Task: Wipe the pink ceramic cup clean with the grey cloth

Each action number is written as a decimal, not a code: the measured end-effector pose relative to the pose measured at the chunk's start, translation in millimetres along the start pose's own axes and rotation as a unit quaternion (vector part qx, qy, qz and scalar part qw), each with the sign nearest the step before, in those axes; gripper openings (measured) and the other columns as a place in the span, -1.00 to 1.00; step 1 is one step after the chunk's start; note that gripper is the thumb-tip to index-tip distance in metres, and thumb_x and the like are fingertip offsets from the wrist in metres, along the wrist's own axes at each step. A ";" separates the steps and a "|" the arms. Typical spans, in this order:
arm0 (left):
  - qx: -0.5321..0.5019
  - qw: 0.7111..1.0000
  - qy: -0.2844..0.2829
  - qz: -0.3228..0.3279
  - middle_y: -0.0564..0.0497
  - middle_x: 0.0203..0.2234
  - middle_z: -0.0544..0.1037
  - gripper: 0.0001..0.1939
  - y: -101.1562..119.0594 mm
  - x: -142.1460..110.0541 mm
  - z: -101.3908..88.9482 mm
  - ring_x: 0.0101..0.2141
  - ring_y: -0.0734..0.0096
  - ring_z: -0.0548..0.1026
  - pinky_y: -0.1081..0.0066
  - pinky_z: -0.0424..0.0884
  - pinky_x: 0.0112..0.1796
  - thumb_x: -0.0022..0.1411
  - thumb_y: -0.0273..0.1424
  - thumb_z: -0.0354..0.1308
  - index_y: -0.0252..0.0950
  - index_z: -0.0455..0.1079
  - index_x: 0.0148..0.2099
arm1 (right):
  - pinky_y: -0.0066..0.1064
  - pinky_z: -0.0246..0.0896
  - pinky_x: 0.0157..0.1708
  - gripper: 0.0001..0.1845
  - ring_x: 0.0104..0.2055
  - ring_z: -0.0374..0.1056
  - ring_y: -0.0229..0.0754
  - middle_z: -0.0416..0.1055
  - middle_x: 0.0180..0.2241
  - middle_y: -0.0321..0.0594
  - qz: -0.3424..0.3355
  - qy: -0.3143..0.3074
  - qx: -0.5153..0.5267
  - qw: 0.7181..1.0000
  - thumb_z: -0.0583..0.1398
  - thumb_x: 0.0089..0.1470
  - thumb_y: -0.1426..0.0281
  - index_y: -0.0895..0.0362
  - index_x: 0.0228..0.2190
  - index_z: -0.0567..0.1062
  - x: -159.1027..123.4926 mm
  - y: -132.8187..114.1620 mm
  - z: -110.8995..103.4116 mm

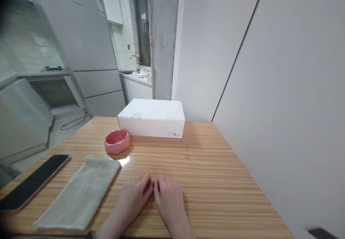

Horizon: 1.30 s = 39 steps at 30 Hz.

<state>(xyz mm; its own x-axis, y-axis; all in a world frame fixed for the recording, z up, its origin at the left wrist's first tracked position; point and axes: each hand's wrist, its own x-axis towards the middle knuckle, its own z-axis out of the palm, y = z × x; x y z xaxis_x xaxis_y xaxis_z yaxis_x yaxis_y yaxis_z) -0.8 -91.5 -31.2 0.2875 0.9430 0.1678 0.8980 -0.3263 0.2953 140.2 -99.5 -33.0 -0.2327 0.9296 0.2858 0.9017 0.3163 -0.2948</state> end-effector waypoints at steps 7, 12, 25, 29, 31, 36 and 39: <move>-0.017 1.000 -0.003 0.000 0.06 -0.43 0.55 -0.87 0.9 -1.5 -4.7 -0.40 0.31 0.52 0.41 0.19 -0.44 0.28 -0.42 -0.08 -0.22 0.26 -0.32 | -0.41 -0.08 -0.48 -0.78 -0.47 0.39 -0.20 0.45 -0.51 -0.30 -0.001 0.003 0.009 1.000 0.03 0.18 0.48 0.09 -0.48 0.35 -2.4 1.6 3.1; -0.028 1.000 -0.003 -0.003 0.08 -0.42 0.55 -0.90 1.3 -3.0 -5.9 -0.38 0.32 0.52 0.40 0.20 -0.42 0.26 -0.41 -0.03 -0.22 0.26 -0.32 | -0.40 -0.08 -0.47 -0.79 -0.45 0.39 -0.19 0.46 -0.49 -0.29 0.008 -0.010 0.013 1.000 0.03 0.18 0.49 0.09 -0.47 0.36 -2.6 1.9 3.7; -0.034 0.999 -0.003 0.004 0.08 -0.42 0.54 -0.89 2.5 -2.7 -7.3 -0.38 0.31 0.52 0.41 0.21 -0.42 0.26 -0.41 -0.05 -0.22 0.27 -0.32 | -0.40 -0.09 -0.47 -0.79 -0.46 0.38 -0.19 0.44 -0.51 -0.29 0.006 0.004 0.004 1.000 0.03 0.18 0.47 0.09 -0.48 0.34 -3.2 1.9 4.6; -0.030 1.000 -0.007 0.003 0.07 -0.42 0.54 -0.89 3.3 -3.4 -9.1 -0.38 0.31 0.51 0.41 0.21 -0.43 0.26 -0.41 -0.05 -0.22 0.28 -0.32 | -0.41 -0.09 -0.47 -0.79 -0.46 0.38 -0.19 0.44 -0.50 -0.29 0.004 0.000 0.002 1.000 0.02 0.19 0.47 0.09 -0.47 0.34 -2.7 3.0 5.2; -0.033 0.999 -0.007 0.001 0.06 -0.42 0.54 -0.89 3.3 -3.3 -9.6 -0.38 0.31 0.51 0.41 0.21 -0.43 0.26 -0.40 -0.04 -0.22 0.28 -0.31 | -0.41 -0.08 -0.47 -0.79 -0.45 0.38 -0.19 0.44 -0.50 -0.29 0.000 -0.002 0.003 1.000 0.02 0.19 0.48 0.09 -0.47 0.34 -2.4 3.3 5.3; -0.028 1.000 -0.014 -0.001 0.05 -0.41 0.54 -0.87 3.9 -2.2 -10.1 -0.38 0.31 0.51 0.40 0.23 -0.42 0.26 -0.42 -0.06 -0.23 0.29 -0.31 | -0.41 -0.07 -0.47 -0.79 -0.46 0.38 -0.19 0.44 -0.50 -0.29 -0.007 -0.008 0.000 1.000 0.02 0.19 0.49 0.09 -0.47 0.33 -2.7 2.6 4.2; -0.010 1.000 -0.016 0.001 0.03 -0.43 0.54 -0.84 5.0 -2.6 -10.5 -0.40 0.30 0.51 0.39 0.22 -0.43 0.27 -0.43 -0.07 -0.23 0.30 -0.32 | -0.41 -0.07 -0.47 -0.79 -0.46 0.37 -0.19 0.44 -0.51 -0.29 -0.012 -0.009 -0.005 1.000 0.02 0.19 0.50 0.09 -0.47 0.33 -2.7 1.8 3.1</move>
<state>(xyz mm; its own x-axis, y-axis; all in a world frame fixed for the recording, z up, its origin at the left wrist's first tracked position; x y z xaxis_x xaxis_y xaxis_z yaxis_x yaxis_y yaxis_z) -0.5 -96.2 -20.3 0.3008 0.9436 0.1384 0.8906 -0.3298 0.3131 141.3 -100.9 -37.2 -0.2603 0.9254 0.2753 0.8995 0.3361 -0.2792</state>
